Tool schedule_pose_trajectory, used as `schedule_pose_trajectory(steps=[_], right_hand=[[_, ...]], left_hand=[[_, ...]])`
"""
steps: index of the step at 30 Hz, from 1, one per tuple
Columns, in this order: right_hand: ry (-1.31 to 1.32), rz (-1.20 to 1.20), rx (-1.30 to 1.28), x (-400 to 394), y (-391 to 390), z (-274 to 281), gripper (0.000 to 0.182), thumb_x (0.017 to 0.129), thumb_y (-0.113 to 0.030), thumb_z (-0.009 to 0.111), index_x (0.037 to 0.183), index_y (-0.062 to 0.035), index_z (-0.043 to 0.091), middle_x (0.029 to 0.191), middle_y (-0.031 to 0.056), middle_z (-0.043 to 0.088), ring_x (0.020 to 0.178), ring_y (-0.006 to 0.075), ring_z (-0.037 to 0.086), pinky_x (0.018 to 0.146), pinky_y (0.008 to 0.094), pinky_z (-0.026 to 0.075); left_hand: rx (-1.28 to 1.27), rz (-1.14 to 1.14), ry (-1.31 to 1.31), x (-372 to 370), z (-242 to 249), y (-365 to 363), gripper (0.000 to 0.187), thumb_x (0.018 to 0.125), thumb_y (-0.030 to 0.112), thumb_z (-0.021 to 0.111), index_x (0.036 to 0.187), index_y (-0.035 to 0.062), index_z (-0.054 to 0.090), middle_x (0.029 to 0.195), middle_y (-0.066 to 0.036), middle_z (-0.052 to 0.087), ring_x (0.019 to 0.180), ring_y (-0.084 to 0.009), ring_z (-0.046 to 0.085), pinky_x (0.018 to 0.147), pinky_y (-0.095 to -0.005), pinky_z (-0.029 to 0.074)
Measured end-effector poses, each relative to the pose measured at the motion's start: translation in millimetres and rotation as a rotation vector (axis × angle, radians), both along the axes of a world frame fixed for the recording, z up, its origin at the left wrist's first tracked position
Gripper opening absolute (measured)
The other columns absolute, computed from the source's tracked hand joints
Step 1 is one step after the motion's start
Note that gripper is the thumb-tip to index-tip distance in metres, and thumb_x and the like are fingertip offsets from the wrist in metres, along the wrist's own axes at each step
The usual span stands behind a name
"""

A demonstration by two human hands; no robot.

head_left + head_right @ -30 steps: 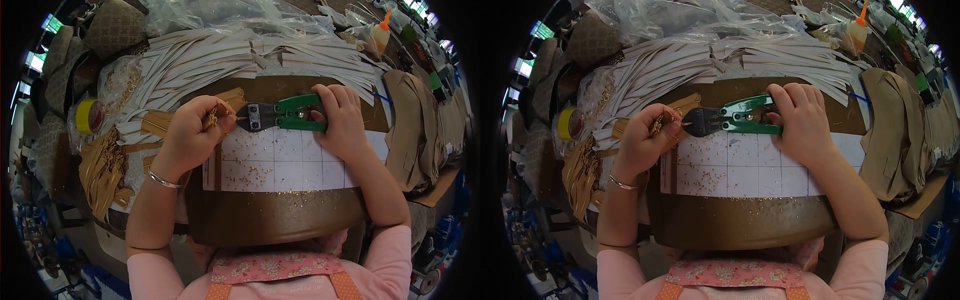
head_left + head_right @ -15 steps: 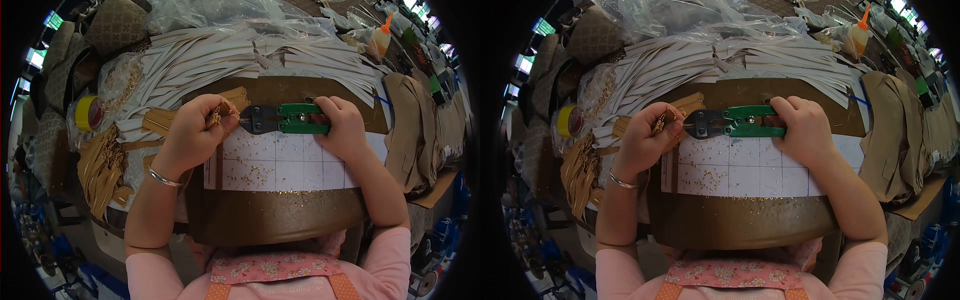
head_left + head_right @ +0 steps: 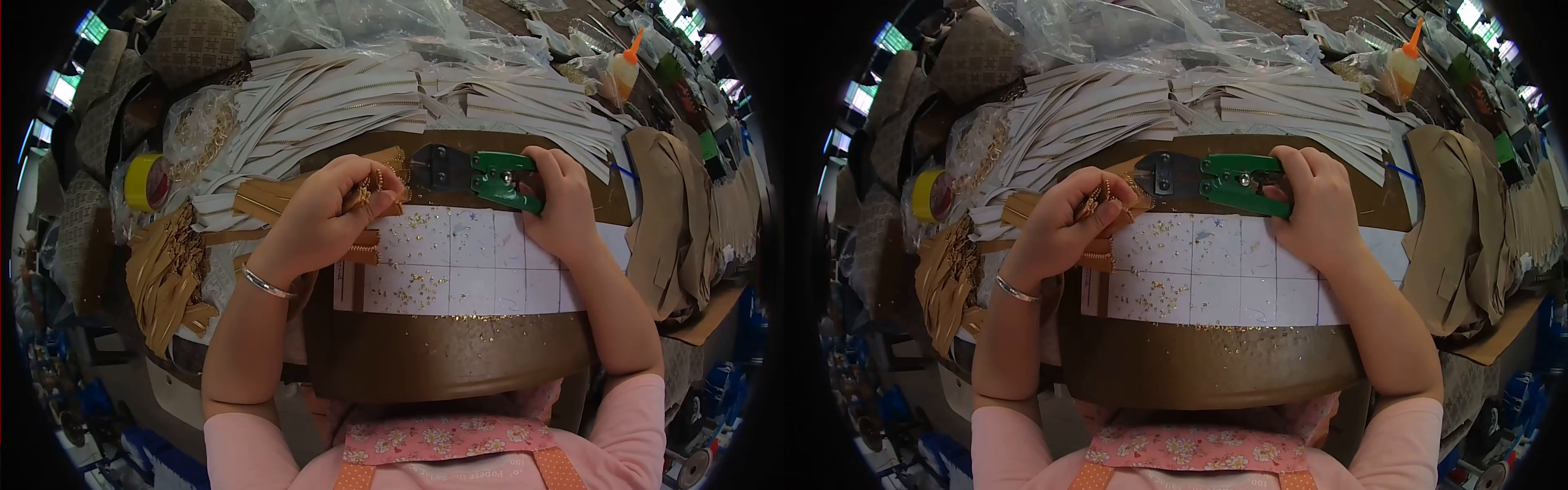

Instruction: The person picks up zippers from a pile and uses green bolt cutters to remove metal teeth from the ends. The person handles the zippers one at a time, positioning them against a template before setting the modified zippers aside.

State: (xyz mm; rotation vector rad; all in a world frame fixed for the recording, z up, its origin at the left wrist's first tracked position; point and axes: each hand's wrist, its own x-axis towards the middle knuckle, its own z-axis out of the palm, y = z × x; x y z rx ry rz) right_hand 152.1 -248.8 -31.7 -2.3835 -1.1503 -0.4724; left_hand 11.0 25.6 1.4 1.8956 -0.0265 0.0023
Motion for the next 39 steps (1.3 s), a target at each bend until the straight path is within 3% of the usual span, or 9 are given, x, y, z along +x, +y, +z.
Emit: schedule_pose_trajectory(steps=[1,6,9,14,29,31,39], right_hand=[[0.099,-0.014,0.018,1.1,-1.3,-1.2,0.045,0.072,-0.009,0.071,0.115,-0.0070,0.057,0.095,0.0103,0.059,0.092,0.0320,0.058,0.086,0.0436,0.044],[0.009,0.033,-0.042,-2.0,1.3,4.9,0.045,0.073,-0.009,0.071,0.115,-0.0076,0.056,0.095,0.0096,0.058,0.094,0.0311,0.058,0.088,0.0429,0.043],[0.011,0.036,-0.051,-1.9,1.1,3.6,0.045,0.073,-0.009,0.071,0.115,-0.0078,0.056,0.095,0.0092,0.058,0.095,0.0306,0.057,0.089,0.0426,0.043],[0.016,0.041,-0.056,-3.0,1.9,5.2,0.044,0.073,-0.010,0.071,0.115,-0.0081,0.056,0.095,0.0089,0.058,0.095,0.0297,0.058,0.090,0.0421,0.043],[-0.033,0.069,-0.097,-3.2,3.6,7.0,0.048,0.070,-0.008,0.071,0.116,-0.0081,0.055,0.097,0.0095,0.057,0.098,0.0299,0.057,0.093,0.0416,0.042],[0.012,0.068,-0.092,-4.5,3.2,8.3,0.046,0.069,-0.002,0.066,0.114,-0.0051,0.056,0.099,0.0128,0.059,0.097,0.0350,0.057,0.089,0.0439,0.044],[0.122,0.121,-0.049,-5.1,1.1,5.6,0.028,0.070,-0.007,0.071,0.096,-0.0067,0.061,0.078,0.0104,0.060,0.073,0.0316,0.061,0.065,0.0409,0.049]], left_hand=[[0.052,-0.016,-0.047,0.1,-1.0,0.2,0.016,0.096,0.008,0.061,0.109,0.0001,0.059,0.102,-0.002,0.061,0.090,-0.0079,0.056,0.082,-0.0228,0.049],[0.101,-0.035,-0.128,0.6,-3.1,-0.1,0.016,0.094,0.008,0.063,0.106,-0.0015,0.061,0.105,-0.008,0.061,0.093,-0.0148,0.062,0.081,-0.0289,0.053],[-0.044,0.025,0.004,1.7,0.0,-2.4,0.014,0.094,0.007,0.063,0.105,-0.0023,0.062,0.102,-0.008,0.062,0.092,-0.0153,0.062,0.081,-0.0287,0.052],[0.179,0.065,-0.251,3.6,-7.7,-4.4,0.009,0.092,0.004,0.063,0.098,-0.0022,0.065,0.091,-0.008,0.064,0.082,-0.0178,0.061,0.074,-0.0282,0.050],[0.342,0.163,-0.433,3.9,-12.8,-10.7,0.008,0.086,-0.004,0.064,0.094,-0.0018,0.064,0.086,-0.008,0.063,0.071,-0.0162,0.058,0.063,-0.0263,0.048],[0.339,0.165,-0.402,2.6,-11.7,-11.3,0.008,0.086,-0.004,0.064,0.094,-0.0019,0.064,0.086,-0.008,0.062,0.069,-0.0166,0.057,0.063,-0.0263,0.047],[0.296,0.106,-0.393,0.3,-5.9,-8.9,0.020,0.077,-0.015,0.056,0.091,-0.0017,0.062,0.084,-0.008,0.060,0.069,-0.0174,0.056,0.062,-0.0257,0.046]])
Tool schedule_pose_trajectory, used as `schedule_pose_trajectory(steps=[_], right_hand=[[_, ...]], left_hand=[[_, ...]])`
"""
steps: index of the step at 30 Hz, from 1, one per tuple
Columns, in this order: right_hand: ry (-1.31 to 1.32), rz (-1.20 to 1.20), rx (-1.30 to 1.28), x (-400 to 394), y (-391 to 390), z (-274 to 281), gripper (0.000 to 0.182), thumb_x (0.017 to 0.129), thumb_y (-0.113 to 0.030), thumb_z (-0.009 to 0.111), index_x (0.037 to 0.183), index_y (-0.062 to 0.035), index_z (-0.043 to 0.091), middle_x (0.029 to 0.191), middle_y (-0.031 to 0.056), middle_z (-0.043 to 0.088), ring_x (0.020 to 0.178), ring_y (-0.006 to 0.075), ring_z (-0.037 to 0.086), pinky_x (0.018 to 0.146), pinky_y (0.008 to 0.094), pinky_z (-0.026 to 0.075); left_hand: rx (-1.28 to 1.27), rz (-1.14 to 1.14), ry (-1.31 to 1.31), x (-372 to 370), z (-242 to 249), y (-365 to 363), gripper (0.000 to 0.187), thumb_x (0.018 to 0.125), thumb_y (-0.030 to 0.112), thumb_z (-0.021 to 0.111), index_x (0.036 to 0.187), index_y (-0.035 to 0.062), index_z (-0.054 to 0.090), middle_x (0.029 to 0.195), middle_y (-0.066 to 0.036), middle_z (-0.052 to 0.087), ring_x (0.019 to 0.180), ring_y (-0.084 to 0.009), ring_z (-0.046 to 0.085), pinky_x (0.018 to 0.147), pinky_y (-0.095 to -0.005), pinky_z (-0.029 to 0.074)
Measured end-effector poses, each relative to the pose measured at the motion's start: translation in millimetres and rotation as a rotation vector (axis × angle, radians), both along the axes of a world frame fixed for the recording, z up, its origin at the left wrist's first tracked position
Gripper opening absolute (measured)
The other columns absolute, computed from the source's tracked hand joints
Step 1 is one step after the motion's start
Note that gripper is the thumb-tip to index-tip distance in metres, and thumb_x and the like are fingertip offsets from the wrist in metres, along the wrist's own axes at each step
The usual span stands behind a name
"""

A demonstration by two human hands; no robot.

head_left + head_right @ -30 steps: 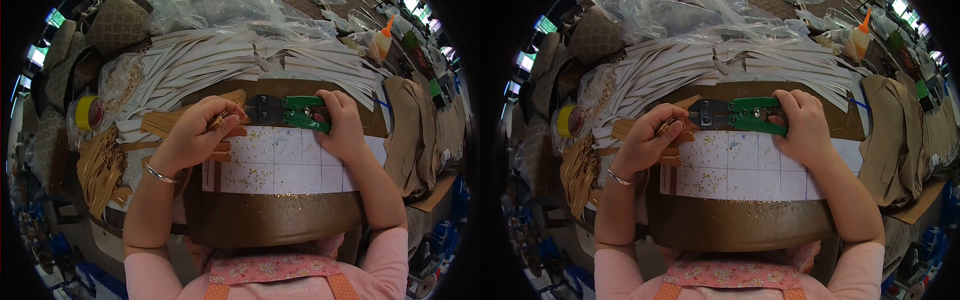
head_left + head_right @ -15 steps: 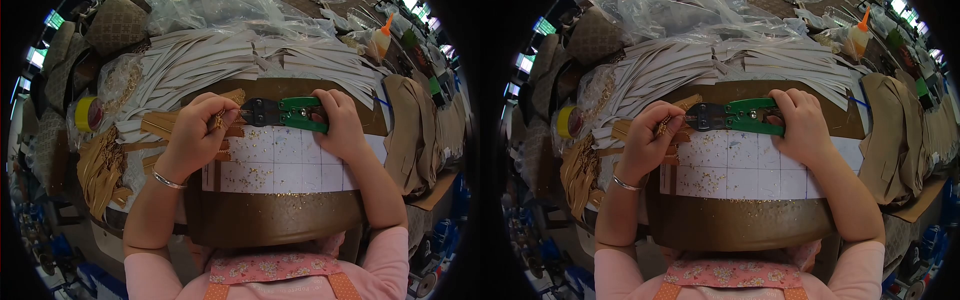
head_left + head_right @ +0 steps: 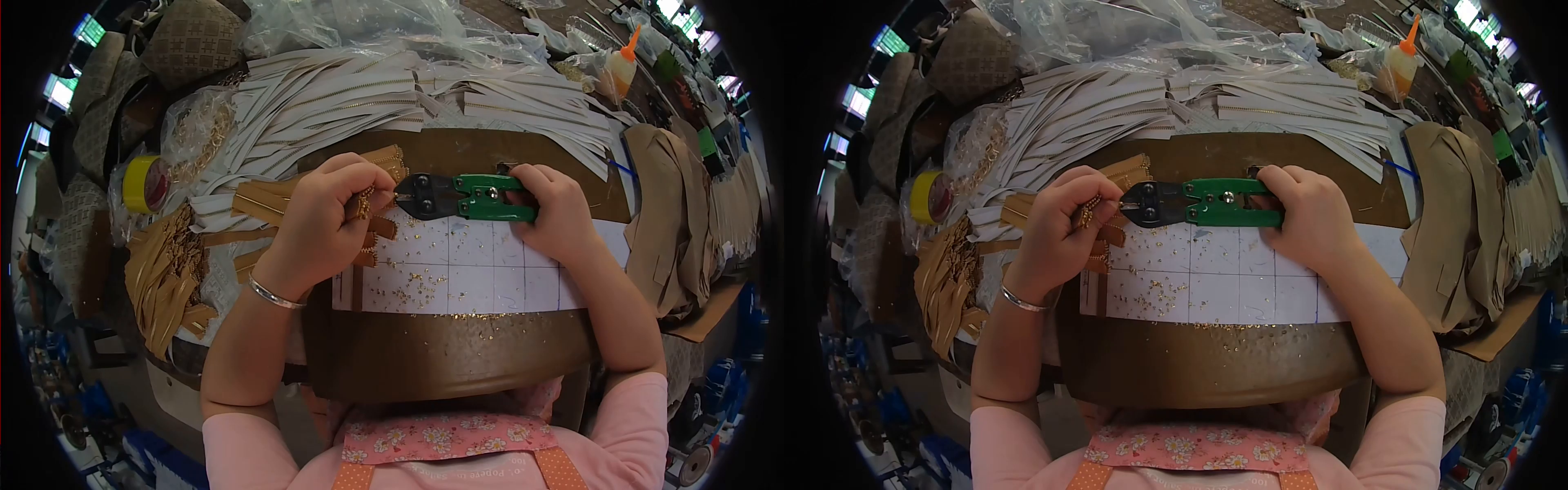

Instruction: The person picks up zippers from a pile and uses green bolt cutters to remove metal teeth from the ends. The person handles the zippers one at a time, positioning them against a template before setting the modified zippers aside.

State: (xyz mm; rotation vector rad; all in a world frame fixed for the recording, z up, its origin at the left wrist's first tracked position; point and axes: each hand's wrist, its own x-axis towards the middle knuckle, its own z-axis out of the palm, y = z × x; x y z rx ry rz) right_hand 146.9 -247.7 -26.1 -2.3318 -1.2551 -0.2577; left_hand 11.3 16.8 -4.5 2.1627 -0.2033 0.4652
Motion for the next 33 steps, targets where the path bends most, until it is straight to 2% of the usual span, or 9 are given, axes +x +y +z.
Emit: schedule_pose_trajectory(steps=[9,11,14,17,19,22,25,29,33], right_hand=[[0.039,0.094,0.053,5.7,0.9,-0.2,0.030,0.069,-0.004,0.070,0.098,-0.0054,0.063,0.076,0.0110,0.060,0.071,0.0319,0.061,0.063,0.0402,0.049],[0.035,0.108,0.039,6.9,-0.6,1.7,0.030,0.070,-0.004,0.070,0.099,-0.0052,0.063,0.077,0.0110,0.060,0.071,0.0321,0.061,0.063,0.0401,0.049],[0.048,0.177,0.046,9.3,-5.0,5.1,0.029,0.071,-0.004,0.069,0.099,-0.0047,0.063,0.076,0.0107,0.060,0.071,0.0327,0.060,0.063,0.0403,0.048],[0.042,0.203,0.040,6.4,-1.9,8.1,0.029,0.072,-0.004,0.068,0.100,-0.0040,0.062,0.078,0.0119,0.060,0.073,0.0344,0.059,0.065,0.0417,0.048],[0.063,0.160,0.036,7.7,-2.3,7.6,0.029,0.072,-0.004,0.066,0.101,-0.0031,0.061,0.082,0.0138,0.059,0.075,0.0362,0.058,0.068,0.0435,0.047],[0.112,0.133,0.018,5.9,-3.2,7.5,0.031,0.073,-0.003,0.064,0.104,-0.0021,0.060,0.085,0.0156,0.059,0.079,0.0379,0.058,0.071,0.0446,0.047],[0.088,0.123,-0.013,5.3,-4.4,7.0,0.033,0.073,-0.002,0.063,0.106,-0.0020,0.059,0.088,0.0159,0.059,0.083,0.0384,0.057,0.074,0.0447,0.047],[0.081,0.112,0.018,4.6,-4.6,3.7,0.034,0.074,-0.002,0.062,0.107,-0.0023,0.058,0.090,0.0162,0.059,0.086,0.0389,0.056,0.078,0.0450,0.046],[0.088,0.090,0.002,2.1,-4.1,5.8,0.033,0.074,-0.002,0.061,0.107,-0.0026,0.058,0.092,0.0161,0.059,0.087,0.0389,0.056,0.081,0.0452,0.046]], left_hand=[[-0.103,-0.191,0.179,-0.6,11.8,10.4,0.029,0.071,-0.022,0.050,0.088,-0.0010,0.063,0.087,-0.006,0.060,0.077,-0.0155,0.059,0.068,-0.0261,0.049],[-0.054,-0.281,0.180,0.9,11.3,13.0,0.015,0.081,-0.014,0.059,0.084,0.0014,0.060,0.084,-0.003,0.058,0.075,-0.0133,0.056,0.068,-0.0252,0.046],[-0.169,-0.336,0.112,2.6,7.0,18.4,0.012,0.088,-0.009,0.057,0.086,0.0028,0.060,0.084,0.000,0.057,0.070,-0.0097,0.054,0.063,-0.0223,0.045],[-0.473,-0.092,0.168,-3.5,19.6,19.2,0.009,0.095,-0.001,0.056,0.095,0.0054,0.063,0.086,0.002,0.060,0.078,-0.0079,0.056,0.067,-0.0232,0.049],[-0.618,0.005,0.227,-18.3,39.8,26.1,0.008,0.101,0.011,0.054,0.101,0.0084,0.061,0.086,0.005,0.059,0.069,-0.0031,0.054,0.058,-0.0188,0.045],[-0.589,0.284,-0.198,-30.0,65.0,43.1,0.024,0.101,0.033,0.054,0.108,0.0103,0.059,0.081,0.005,0.058,0.058,-0.0010,0.050,0.045,-0.0146,0.034],[-0.705,0.216,-0.348,-69.2,105.2,74.2,0.036,0.100,0.039,0.055,0.114,0.0067,0.058,0.075,0.002,0.054,0.057,-0.0030,0.049,0.042,-0.0156,0.031],[-0.524,0.320,-0.388,-139.7,152.6,133.7,0.041,0.101,0.041,0.053,0.119,0.0043,0.057,0.066,0.003,0.043,0.057,-0.0053,0.045,0.043,-0.0173,0.030],[-0.058,0.458,-0.245,-187.4,179.2,179.0,0.039,0.103,0.040,0.048,0.118,0.0056,0.061,0.070,0.004,0.046,0.063,-0.0050,0.045,0.056,-0.0185,0.035]])
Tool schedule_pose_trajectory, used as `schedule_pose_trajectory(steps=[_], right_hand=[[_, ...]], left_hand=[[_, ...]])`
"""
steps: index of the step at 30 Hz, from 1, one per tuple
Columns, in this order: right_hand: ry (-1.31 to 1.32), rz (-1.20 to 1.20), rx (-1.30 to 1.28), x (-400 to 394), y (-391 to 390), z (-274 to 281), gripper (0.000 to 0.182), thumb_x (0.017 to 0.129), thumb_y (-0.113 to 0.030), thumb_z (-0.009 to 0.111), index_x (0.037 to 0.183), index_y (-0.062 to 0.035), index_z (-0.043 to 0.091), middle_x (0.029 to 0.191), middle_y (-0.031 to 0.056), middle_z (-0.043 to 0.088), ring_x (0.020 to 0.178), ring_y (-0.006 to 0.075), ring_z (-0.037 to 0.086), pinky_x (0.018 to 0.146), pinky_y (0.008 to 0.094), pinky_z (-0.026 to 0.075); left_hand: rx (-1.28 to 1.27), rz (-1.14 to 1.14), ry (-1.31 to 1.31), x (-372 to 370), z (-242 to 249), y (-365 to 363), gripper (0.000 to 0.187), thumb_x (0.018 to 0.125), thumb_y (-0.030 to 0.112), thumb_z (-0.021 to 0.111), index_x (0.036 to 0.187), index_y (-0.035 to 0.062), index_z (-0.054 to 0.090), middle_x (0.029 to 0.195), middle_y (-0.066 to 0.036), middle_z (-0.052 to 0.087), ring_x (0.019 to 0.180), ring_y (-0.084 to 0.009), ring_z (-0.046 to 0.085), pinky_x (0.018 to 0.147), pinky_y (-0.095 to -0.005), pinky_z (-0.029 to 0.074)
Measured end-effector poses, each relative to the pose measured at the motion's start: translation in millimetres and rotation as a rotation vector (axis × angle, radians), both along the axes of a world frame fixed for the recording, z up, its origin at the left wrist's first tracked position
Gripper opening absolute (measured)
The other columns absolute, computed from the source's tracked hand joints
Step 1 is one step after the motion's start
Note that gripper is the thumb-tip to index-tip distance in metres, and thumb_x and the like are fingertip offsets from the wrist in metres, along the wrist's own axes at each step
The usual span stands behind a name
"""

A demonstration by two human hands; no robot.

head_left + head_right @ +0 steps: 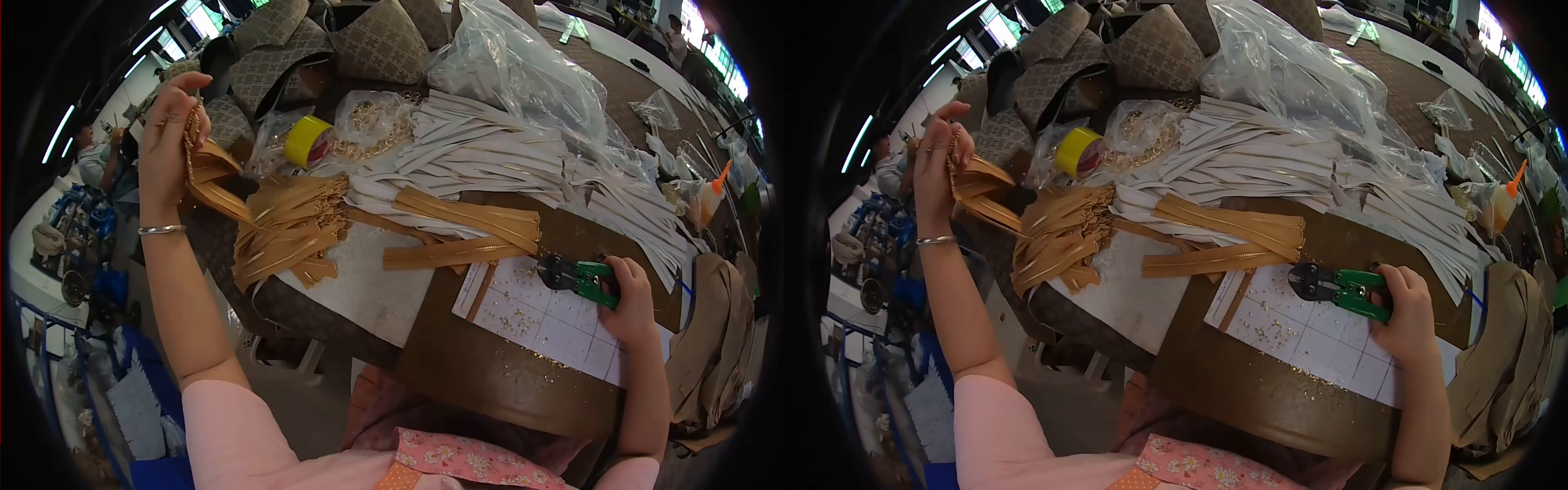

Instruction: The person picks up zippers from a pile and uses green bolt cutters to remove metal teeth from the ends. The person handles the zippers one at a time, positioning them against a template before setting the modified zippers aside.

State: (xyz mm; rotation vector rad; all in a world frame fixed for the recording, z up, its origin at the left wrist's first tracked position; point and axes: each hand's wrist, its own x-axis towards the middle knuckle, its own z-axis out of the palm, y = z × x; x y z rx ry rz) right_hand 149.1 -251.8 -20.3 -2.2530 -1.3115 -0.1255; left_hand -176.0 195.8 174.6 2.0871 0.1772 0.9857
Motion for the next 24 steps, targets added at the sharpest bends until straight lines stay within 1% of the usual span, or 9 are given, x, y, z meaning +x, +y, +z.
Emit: schedule_pose_trajectory(steps=[2,8,10,11,13,16,18,19,24], right_hand=[[-0.009,-0.014,-0.006,-1.5,0.2,0.5,0.033,0.074,-0.002,0.061,0.107,-0.0027,0.058,0.093,0.0162,0.059,0.088,0.0389,0.056,0.081,0.0451,0.046],[-0.011,-0.060,-0.030,-6.7,-0.5,1.4,0.035,0.073,-0.001,0.061,0.108,-0.0028,0.058,0.094,0.0163,0.059,0.091,0.0388,0.055,0.083,0.0446,0.046],[-0.035,-0.044,0.012,-5.8,0.7,0.4,0.037,0.073,-0.002,0.063,0.109,-0.0028,0.058,0.096,0.0159,0.059,0.093,0.0385,0.056,0.085,0.0437,0.045],[-0.037,-0.070,-0.001,-5.2,0.4,0.9,0.037,0.073,-0.002,0.063,0.109,-0.0028,0.058,0.096,0.0159,0.059,0.093,0.0385,0.056,0.085,0.0437,0.045],[-0.030,-0.037,-0.018,-4.7,-0.5,2.9,0.040,0.072,-0.003,0.064,0.111,-0.0034,0.058,0.097,0.0150,0.059,0.096,0.0378,0.056,0.086,0.0433,0.045],[-0.012,-0.018,-0.034,-3.7,-0.4,5.4,0.042,0.071,-0.004,0.066,0.112,-0.0043,0.058,0.098,0.0142,0.059,0.098,0.0369,0.056,0.088,0.0432,0.045],[-0.003,-0.025,-0.037,-2.0,-1.3,6.2,0.042,0.071,-0.004,0.066,0.112,-0.0048,0.058,0.099,0.0139,0.059,0.099,0.0367,0.055,0.089,0.0432,0.044],[-0.006,-0.009,-0.047,-2.0,-2.2,5.7,0.043,0.070,-0.004,0.066,0.113,-0.0053,0.057,0.099,0.0135,0.059,0.099,0.0364,0.055,0.090,0.0432,0.044],[-0.088,-0.024,0.015,0.5,-4.1,2.3,0.048,0.069,-0.006,0.068,0.116,-0.0060,0.057,0.102,0.0128,0.058,0.102,0.0356,0.054,0.094,0.0432,0.042]], left_hand=[[0.229,0.333,0.188,-1.3,-14.3,16.1,0.035,0.103,0.040,0.047,0.114,0.0098,0.062,0.077,0.003,0.053,0.069,-0.0044,0.047,0.062,-0.0203,0.039],[0.238,0.195,0.638,23.9,-127.5,32.5,0.037,0.098,0.042,0.054,0.115,0.0094,0.059,0.091,-0.008,0.060,0.083,-0.0177,0.060,0.076,-0.0295,0.046],[0.651,0.135,0.638,36.4,-160.2,23.2,0.046,0.095,0.046,0.058,0.121,0.0087,0.056,0.104,-0.014,0.059,0.095,-0.0280,0.060,0.081,-0.0363,0.047],[0.647,0.106,0.628,43.6,-160.4,12.5,0.046,0.095,0.046,0.058,0.121,0.0087,0.056,0.104,-0.014,0.059,0.095,-0.0280,0.060,0.081,-0.0363,0.047],[1.005,0.310,0.425,54.5,-138.7,-16.0,0.056,0.092,0.049,0.060,0.127,0.0068,0.053,0.118,-0.015,0.055,0.106,-0.0356,0.056,0.088,-0.0434,0.045],[0.751,0.156,0.075,56.9,-98.7,-80.8,0.057,0.090,0.051,0.063,0.125,0.0080,0.053,0.129,-0.011,0.048,0.115,-0.0314,0.052,0.088,-0.0427,0.045],[0.563,-0.151,-0.546,57.8,-86.5,-159.8,0.040,0.086,0.037,0.073,0.109,0.0091,0.057,0.113,-0.004,0.051,0.105,-0.0205,0.052,0.082,-0.0362,0.045],[0.524,-0.079,-0.729,23.9,-104.3,-188.1,0.028,0.084,0.027,0.075,0.104,0.0148,0.060,0.101,-0.001,0.051,0.101,-0.0150,0.051,0.079,-0.0351,0.045],[0.530,-0.194,-0.663,37.8,-114.1,-244.3,0.027,0.083,0.025,0.075,0.103,0.0149,0.060,0.100,0.000,0.052,0.098,-0.0154,0.052,0.077,-0.0350,0.045]])
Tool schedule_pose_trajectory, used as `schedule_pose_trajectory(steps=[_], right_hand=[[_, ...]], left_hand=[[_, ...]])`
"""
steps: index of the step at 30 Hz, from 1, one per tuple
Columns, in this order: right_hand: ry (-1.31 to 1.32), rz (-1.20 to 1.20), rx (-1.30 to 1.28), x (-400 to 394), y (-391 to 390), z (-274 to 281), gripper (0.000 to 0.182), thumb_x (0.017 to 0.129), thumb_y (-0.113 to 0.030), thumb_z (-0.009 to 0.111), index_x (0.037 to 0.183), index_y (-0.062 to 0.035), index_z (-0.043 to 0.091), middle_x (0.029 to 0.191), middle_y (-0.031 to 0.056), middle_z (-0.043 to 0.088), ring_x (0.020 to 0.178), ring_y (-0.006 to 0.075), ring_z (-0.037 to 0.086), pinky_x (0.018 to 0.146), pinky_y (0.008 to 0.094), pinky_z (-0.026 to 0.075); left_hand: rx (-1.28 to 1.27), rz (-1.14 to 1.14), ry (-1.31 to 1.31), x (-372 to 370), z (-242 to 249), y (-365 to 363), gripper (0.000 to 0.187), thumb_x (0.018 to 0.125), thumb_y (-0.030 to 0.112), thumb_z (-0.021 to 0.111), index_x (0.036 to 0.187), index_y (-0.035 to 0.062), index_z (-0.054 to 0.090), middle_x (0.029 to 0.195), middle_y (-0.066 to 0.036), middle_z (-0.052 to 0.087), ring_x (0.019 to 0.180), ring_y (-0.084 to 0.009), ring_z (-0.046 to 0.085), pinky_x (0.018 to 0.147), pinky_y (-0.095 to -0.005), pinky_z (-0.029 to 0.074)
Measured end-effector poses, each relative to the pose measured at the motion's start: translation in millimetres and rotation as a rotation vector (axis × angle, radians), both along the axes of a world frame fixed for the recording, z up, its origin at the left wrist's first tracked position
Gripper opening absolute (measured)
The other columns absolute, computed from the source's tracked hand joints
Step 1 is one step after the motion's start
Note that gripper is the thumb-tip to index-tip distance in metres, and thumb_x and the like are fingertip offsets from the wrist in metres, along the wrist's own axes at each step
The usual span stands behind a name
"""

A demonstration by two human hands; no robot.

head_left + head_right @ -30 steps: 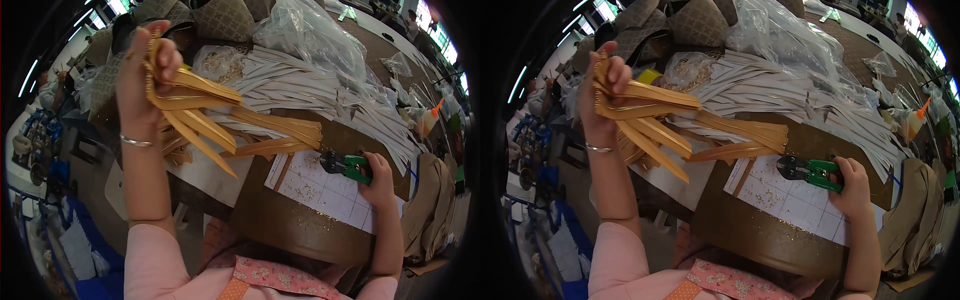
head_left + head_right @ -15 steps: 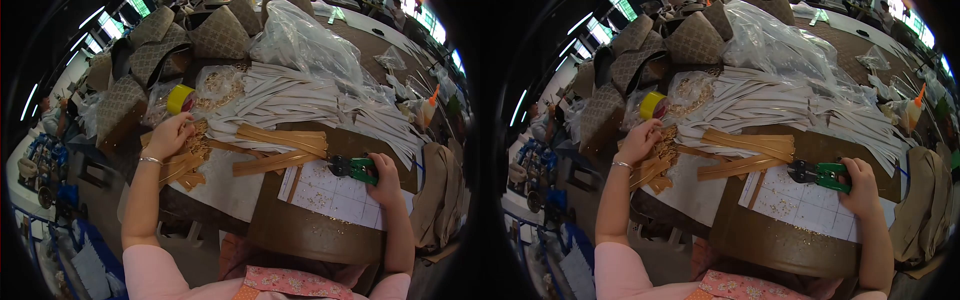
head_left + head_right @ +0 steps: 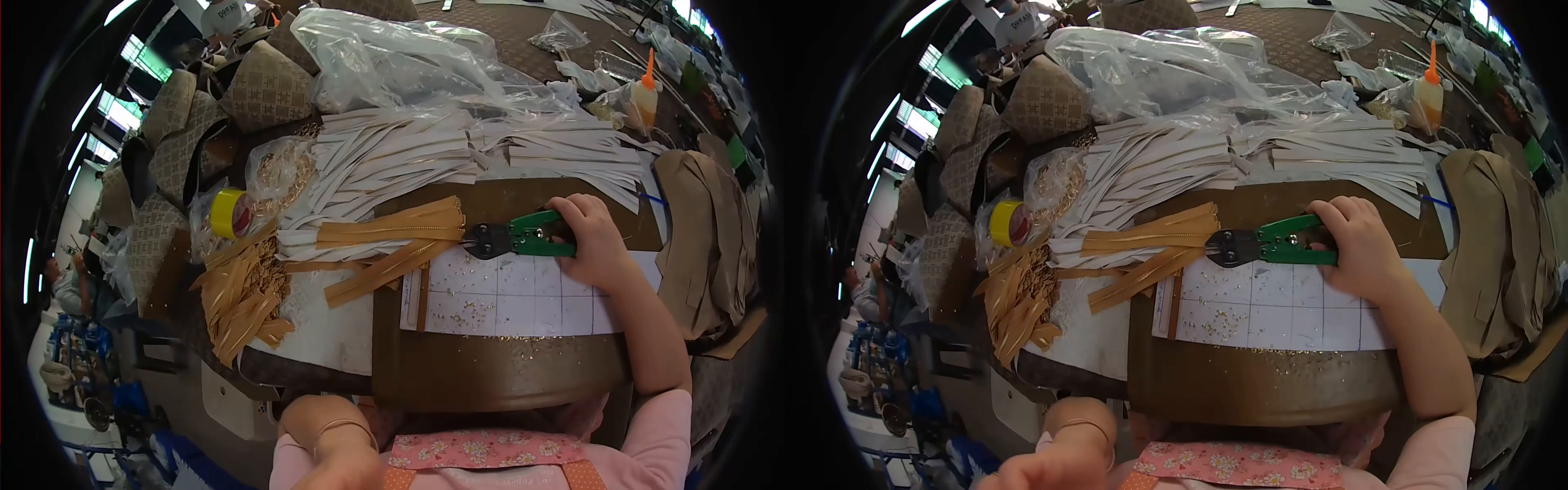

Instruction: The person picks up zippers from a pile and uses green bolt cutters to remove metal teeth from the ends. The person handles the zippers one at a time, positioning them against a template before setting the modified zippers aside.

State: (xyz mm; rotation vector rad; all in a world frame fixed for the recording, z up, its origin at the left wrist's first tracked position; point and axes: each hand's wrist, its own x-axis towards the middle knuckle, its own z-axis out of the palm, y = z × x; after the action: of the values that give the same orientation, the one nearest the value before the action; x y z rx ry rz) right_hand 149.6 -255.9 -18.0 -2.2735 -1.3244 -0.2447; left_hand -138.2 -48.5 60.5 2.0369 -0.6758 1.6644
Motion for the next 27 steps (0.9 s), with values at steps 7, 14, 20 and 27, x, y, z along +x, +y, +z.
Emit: schedule_pose_trajectory(steps=[7,14,20,27], right_hand=[[-0.292,-0.059,-0.016,10.0,-8.3,8.6,0.059,0.068,-0.009,0.073,0.124,-0.0101,0.055,0.113,0.0080,0.053,0.114,0.0295,0.049,0.108,0.0463,0.033],[-0.428,-0.151,-0.005,12.9,-7.7,4.4,0.061,0.072,-0.006,0.068,0.130,-0.0132,0.053,0.116,0.0059,0.051,0.120,0.0262,0.047,0.114,0.0465,0.027],[-0.584,-0.248,-0.026,14.2,-6.0,2.9,0.052,0.079,-0.006,0.058,0.130,-0.0161,0.054,0.116,0.0046,0.051,0.119,0.0235,0.047,0.115,0.0462,0.026],[-0.538,-0.265,-0.018,16.0,-5.7,-0.6,0.059,0.077,-0.004,0.061,0.133,-0.0185,0.052,0.118,0.0031,0.049,0.122,0.0213,0.045,0.116,0.0495,0.020]], left_hand=[[0.042,-0.165,0.135,-12.5,-7.9,-29.3,0.025,0.082,0.022,0.074,0.102,0.0152,0.061,0.099,0.001,0.052,0.094,-0.0162,0.054,0.074,-0.0346,0.044],[0.109,-0.227,0.261,-2.1,-0.3,-34.3,0.023,0.081,0.018,0.073,0.100,0.0155,0.061,0.098,0.001,0.053,0.090,-0.0170,0.055,0.072,-0.0343,0.044],[0.089,-0.290,0.368,-21.0,-4.5,-34.9,0.022,0.081,0.016,0.073,0.099,0.0158,0.061,0.097,0.002,0.054,0.087,-0.0177,0.057,0.069,-0.0340,0.044],[0.098,-0.355,0.489,18.0,14.8,-8.4,0.021,0.080,0.013,0.072,0.097,0.0161,0.061,0.095,0.003,0.055,0.083,-0.0185,0.059,0.067,-0.0337,0.043]])
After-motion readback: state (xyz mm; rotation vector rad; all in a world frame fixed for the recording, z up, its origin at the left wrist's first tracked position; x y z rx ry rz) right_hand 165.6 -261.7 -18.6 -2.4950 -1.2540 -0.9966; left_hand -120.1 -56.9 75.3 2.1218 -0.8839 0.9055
